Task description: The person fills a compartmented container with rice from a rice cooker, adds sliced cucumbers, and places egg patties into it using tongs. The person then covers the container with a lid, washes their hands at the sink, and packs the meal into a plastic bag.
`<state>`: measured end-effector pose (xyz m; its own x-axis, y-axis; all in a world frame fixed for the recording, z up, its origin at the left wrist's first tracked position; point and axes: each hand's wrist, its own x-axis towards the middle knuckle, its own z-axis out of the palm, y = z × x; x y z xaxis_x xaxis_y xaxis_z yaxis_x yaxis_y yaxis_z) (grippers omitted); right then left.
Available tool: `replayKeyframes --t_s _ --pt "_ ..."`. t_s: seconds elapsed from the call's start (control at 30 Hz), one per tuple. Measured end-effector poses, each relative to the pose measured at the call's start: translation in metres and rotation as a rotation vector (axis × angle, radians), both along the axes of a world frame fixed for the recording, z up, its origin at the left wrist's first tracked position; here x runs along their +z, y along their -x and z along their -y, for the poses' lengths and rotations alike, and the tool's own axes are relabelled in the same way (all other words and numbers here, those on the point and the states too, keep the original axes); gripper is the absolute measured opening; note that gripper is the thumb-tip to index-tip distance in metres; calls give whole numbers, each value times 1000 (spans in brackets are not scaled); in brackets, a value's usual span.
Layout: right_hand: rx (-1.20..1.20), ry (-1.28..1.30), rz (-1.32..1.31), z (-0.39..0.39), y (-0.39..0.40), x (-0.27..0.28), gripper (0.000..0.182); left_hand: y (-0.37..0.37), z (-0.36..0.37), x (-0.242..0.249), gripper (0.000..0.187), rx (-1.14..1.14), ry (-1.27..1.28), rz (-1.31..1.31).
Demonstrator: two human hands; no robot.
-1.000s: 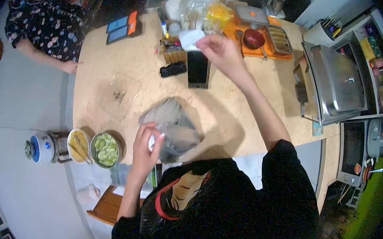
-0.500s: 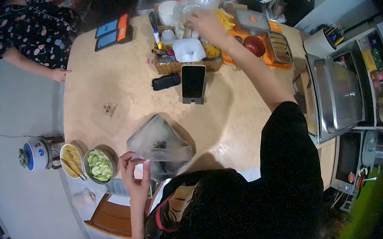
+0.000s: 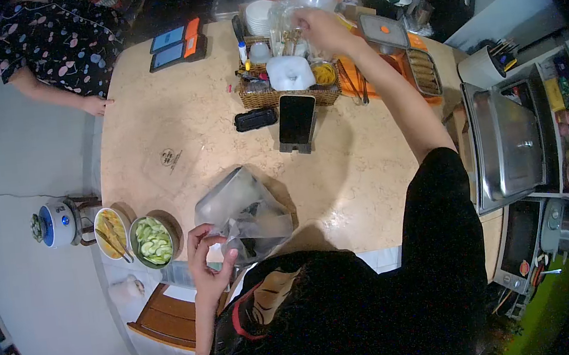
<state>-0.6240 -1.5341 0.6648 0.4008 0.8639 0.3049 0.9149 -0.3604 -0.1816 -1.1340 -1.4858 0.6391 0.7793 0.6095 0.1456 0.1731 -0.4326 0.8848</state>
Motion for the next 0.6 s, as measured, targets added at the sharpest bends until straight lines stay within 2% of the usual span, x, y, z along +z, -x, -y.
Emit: replayKeyframes --t_s 0.07,0.1,0.17,0.27,0.4,0.5,0.6 --pt "-82 14 -259 0 -18 -6 28 0 -2 0 24 -20 -56 27" --pt "-81 14 -259 0 -24 -7 28 1 -3 -1 24 -19 -57 27" --pt "59 -235 -309 1 -31 -10 25 2 -2 -3 24 -19 1 27" --pt "100 -308 -366 -3 -33 -14 24 1 -3 -1 22 -31 -9 11" --pt "150 -313 -352 -5 -35 -13 24 0 0 2 21 -23 16 11" --pt "88 -288 -379 -5 -34 -14 25 -1 1 2 18 -16 52 16" --pt "75 -366 -427 -6 -29 -15 29 -1 1 -1 21 -22 -3 34"
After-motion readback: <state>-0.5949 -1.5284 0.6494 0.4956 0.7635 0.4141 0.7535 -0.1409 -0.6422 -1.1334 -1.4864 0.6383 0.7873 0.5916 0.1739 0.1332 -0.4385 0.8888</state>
